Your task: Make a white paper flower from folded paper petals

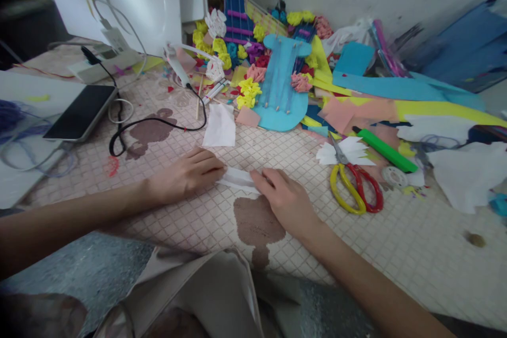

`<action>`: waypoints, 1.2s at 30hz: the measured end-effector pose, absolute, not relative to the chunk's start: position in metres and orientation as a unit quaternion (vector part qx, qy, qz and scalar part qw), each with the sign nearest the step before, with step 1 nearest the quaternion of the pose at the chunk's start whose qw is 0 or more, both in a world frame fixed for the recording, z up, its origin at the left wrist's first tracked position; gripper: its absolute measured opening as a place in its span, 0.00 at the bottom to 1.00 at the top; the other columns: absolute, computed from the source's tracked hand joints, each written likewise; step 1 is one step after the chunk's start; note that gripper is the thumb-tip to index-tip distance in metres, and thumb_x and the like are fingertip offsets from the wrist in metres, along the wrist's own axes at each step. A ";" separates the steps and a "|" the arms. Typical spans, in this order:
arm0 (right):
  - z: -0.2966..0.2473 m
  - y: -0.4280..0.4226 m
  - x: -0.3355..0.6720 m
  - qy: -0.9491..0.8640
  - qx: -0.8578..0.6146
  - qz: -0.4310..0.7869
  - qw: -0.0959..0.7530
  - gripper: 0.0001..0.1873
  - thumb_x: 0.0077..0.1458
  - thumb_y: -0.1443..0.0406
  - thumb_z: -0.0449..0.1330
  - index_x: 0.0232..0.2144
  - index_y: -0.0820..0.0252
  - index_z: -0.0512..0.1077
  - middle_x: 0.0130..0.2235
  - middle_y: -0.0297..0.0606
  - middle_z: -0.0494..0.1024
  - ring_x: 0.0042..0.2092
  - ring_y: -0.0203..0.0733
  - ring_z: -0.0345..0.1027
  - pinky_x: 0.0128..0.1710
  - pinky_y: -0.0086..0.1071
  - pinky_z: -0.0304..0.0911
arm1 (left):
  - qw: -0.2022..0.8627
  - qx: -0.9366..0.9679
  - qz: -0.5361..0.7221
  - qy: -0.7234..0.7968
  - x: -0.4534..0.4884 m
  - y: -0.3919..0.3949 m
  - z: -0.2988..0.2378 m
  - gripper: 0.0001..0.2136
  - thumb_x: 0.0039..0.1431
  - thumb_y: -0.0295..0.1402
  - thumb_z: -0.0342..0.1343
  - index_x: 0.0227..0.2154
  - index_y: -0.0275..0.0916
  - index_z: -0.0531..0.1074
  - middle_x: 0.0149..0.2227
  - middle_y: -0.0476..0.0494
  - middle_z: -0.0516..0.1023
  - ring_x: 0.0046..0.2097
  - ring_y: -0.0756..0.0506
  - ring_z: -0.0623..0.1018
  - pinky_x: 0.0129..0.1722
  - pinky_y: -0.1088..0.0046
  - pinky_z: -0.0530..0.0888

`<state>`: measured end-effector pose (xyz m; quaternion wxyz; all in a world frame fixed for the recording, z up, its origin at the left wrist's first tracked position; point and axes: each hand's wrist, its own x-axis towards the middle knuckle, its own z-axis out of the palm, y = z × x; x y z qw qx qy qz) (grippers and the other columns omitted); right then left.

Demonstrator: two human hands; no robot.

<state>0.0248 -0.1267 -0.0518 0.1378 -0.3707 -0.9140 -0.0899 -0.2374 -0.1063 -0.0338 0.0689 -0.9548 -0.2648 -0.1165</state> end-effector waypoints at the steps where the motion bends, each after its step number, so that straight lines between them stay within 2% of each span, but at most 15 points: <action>1: -0.050 -0.126 0.023 -0.916 -0.371 -0.095 0.115 0.24 0.57 0.76 0.49 0.55 0.57 0.62 0.43 0.42 0.71 0.41 0.43 0.67 0.32 0.32 0.65 | 0.069 -0.955 -0.113 -0.264 -0.237 -0.106 -0.033 0.12 0.66 0.28 0.42 0.34 0.34 0.71 0.37 0.40 0.73 0.40 0.45 0.69 0.42 0.66 0.68; 3: -0.047 -0.124 0.021 -0.920 -0.373 -0.097 0.073 0.29 0.55 0.77 0.48 0.57 0.51 0.60 0.42 0.41 0.71 0.38 0.44 0.67 0.26 0.31 0.61 | 0.072 -0.955 -0.111 -0.265 -0.237 -0.106 -0.033 0.12 0.65 0.28 0.42 0.34 0.33 0.71 0.36 0.40 0.73 0.40 0.45 0.69 0.42 0.66 0.68; 5: -0.044 -0.123 0.020 -0.919 -0.380 -0.089 0.050 0.29 0.55 0.77 0.48 0.56 0.50 0.61 0.43 0.42 0.70 0.37 0.45 0.67 0.24 0.30 0.60 | 0.072 -0.955 -0.111 -0.265 -0.237 -0.106 -0.034 0.12 0.65 0.28 0.42 0.35 0.34 0.71 0.36 0.40 0.73 0.40 0.45 0.69 0.42 0.66 0.68; 10: -0.047 -0.124 0.030 -0.910 -0.405 -0.053 0.067 0.26 0.56 0.75 0.46 0.55 0.56 0.63 0.47 0.47 0.68 0.44 0.50 0.66 0.31 0.36 0.65 | 0.057 -0.954 -0.120 -0.270 -0.239 -0.105 -0.036 0.12 0.66 0.29 0.41 0.39 0.33 0.71 0.37 0.40 0.73 0.42 0.44 0.69 0.43 0.66 0.68; 14: -0.052 -0.125 0.036 -0.909 -0.408 -0.030 0.079 0.26 0.56 0.75 0.46 0.55 0.55 0.63 0.49 0.47 0.67 0.46 0.52 0.65 0.36 0.41 0.67 | 0.042 -0.955 -0.130 -0.265 -0.240 -0.104 -0.037 0.13 0.66 0.29 0.40 0.42 0.33 0.70 0.38 0.39 0.72 0.42 0.44 0.69 0.44 0.65 0.69; 16: -0.053 -0.124 0.036 -0.910 -0.403 -0.007 0.103 0.26 0.56 0.75 0.45 0.54 0.54 0.63 0.50 0.45 0.67 0.47 0.50 0.65 0.38 0.41 0.67 | 0.021 -0.955 -0.133 -0.265 -0.240 -0.103 -0.038 0.12 0.66 0.28 0.42 0.41 0.33 0.70 0.38 0.39 0.72 0.42 0.44 0.69 0.44 0.64 0.69; 19: -0.050 -0.123 0.034 -0.901 -0.382 0.059 0.196 0.25 0.56 0.76 0.45 0.53 0.53 0.63 0.48 0.43 0.68 0.48 0.46 0.64 0.44 0.40 0.66 | -0.035 -0.943 -0.174 -0.282 -0.240 -0.102 -0.040 0.10 0.63 0.26 0.45 0.39 0.33 0.71 0.39 0.39 0.71 0.43 0.45 0.69 0.44 0.66 0.70; 22: -0.045 -0.125 0.032 -0.881 -0.365 0.134 0.269 0.20 0.57 0.74 0.47 0.49 0.55 0.64 0.44 0.42 0.70 0.46 0.43 0.65 0.44 0.38 0.65 | -0.090 -0.928 -0.212 -0.292 -0.240 -0.100 -0.042 0.09 0.61 0.24 0.46 0.39 0.34 0.71 0.40 0.40 0.71 0.43 0.46 0.70 0.44 0.67 0.70; 26: -0.040 -0.127 0.027 -0.868 -0.380 0.194 0.254 0.10 0.56 0.66 0.55 0.42 0.57 0.65 0.39 0.41 0.71 0.39 0.41 0.66 0.37 0.35 0.66 | -0.133 -0.923 -0.212 -0.293 -0.238 -0.097 -0.041 0.09 0.62 0.26 0.45 0.39 0.35 0.71 0.40 0.40 0.71 0.43 0.46 0.70 0.45 0.67 0.69; 30: -0.040 -0.125 0.021 -0.868 -0.384 0.192 0.249 0.02 0.56 0.66 0.55 0.34 0.57 0.68 0.37 0.40 0.71 0.41 0.42 0.66 0.39 0.36 0.65 | -0.181 -0.906 -0.226 -0.308 -0.237 -0.098 -0.034 0.10 0.65 0.29 0.42 0.38 0.34 0.69 0.38 0.41 0.71 0.41 0.47 0.70 0.44 0.68 0.69; 32: -0.040 -0.124 0.017 -0.863 -0.395 0.195 0.246 0.04 0.56 0.69 0.53 0.31 0.57 0.68 0.35 0.39 0.70 0.40 0.41 0.66 0.38 0.35 0.64 | -0.202 -0.899 -0.227 -0.316 -0.237 -0.100 -0.030 0.10 0.65 0.32 0.43 0.37 0.34 0.68 0.36 0.41 0.71 0.40 0.47 0.70 0.42 0.68 0.69; 34: -0.040 -0.123 0.014 -0.856 -0.410 0.195 0.245 0.05 0.56 0.70 0.53 0.29 0.58 0.67 0.35 0.38 0.69 0.38 0.40 0.66 0.38 0.34 0.64 | -0.206 -0.897 -0.221 -0.322 -0.236 -0.102 -0.028 0.10 0.63 0.36 0.47 0.35 0.34 0.68 0.36 0.41 0.70 0.40 0.46 0.70 0.42 0.67 0.69; 36: -0.041 -0.123 0.013 -0.852 -0.421 0.192 0.244 0.04 0.55 0.71 0.54 0.29 0.58 0.66 0.35 0.37 0.69 0.39 0.40 0.66 0.38 0.34 0.63 | -0.195 -0.897 -0.216 -0.333 -0.234 -0.104 -0.029 0.08 0.60 0.36 0.52 0.33 0.34 0.68 0.36 0.41 0.70 0.40 0.46 0.70 0.42 0.67 0.68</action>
